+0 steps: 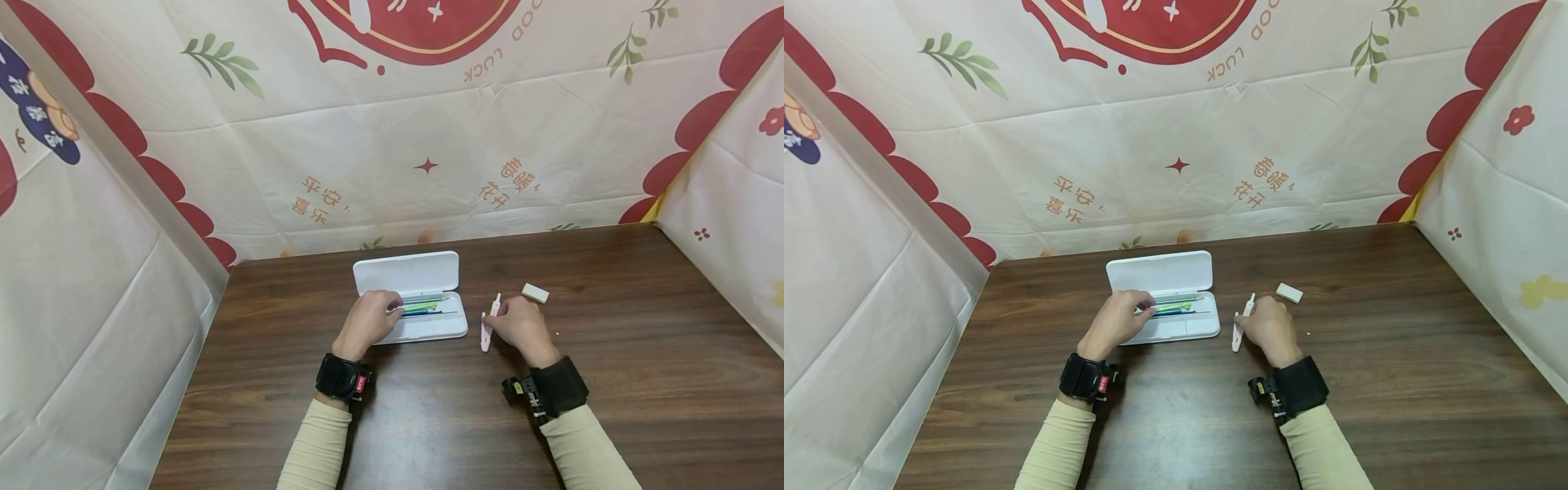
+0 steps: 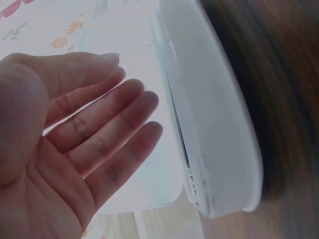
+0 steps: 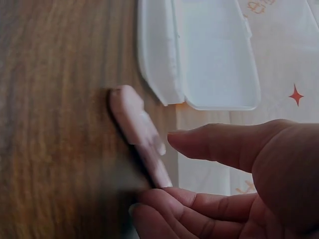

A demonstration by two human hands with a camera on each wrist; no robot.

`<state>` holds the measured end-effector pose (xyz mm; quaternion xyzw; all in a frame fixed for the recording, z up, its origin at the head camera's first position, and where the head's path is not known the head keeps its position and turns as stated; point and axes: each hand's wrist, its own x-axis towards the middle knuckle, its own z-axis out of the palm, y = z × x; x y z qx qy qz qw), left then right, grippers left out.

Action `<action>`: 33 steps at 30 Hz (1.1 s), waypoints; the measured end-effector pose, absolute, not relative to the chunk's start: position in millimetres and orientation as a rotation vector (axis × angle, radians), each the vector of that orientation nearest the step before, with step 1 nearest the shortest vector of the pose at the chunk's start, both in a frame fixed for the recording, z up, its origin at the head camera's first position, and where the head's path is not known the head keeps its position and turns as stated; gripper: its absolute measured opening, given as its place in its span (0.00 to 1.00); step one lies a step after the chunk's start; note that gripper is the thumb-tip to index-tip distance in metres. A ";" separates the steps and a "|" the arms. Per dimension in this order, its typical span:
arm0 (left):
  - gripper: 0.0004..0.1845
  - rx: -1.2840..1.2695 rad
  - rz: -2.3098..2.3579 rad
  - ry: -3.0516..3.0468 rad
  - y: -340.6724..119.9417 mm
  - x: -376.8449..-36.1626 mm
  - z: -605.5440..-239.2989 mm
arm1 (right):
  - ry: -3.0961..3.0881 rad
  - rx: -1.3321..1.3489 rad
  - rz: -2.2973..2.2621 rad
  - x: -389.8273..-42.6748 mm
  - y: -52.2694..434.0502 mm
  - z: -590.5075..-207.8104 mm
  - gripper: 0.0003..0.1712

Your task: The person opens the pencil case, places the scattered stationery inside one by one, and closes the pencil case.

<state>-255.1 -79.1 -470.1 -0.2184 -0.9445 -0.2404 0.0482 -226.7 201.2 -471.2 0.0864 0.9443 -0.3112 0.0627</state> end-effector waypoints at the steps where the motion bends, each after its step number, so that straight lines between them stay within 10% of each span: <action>1: 0.06 -0.664 -0.735 -2.883 -79.0 -255.2 -470.0 | 2.859 0.269 -0.932 -227.0 200.6 -472.2 0.17; 33: 0.06 -0.672 -0.740 -2.884 -79.2 -253.7 -465.3 | 2.790 0.332 -0.965 -228.2 196.5 -480.2 0.20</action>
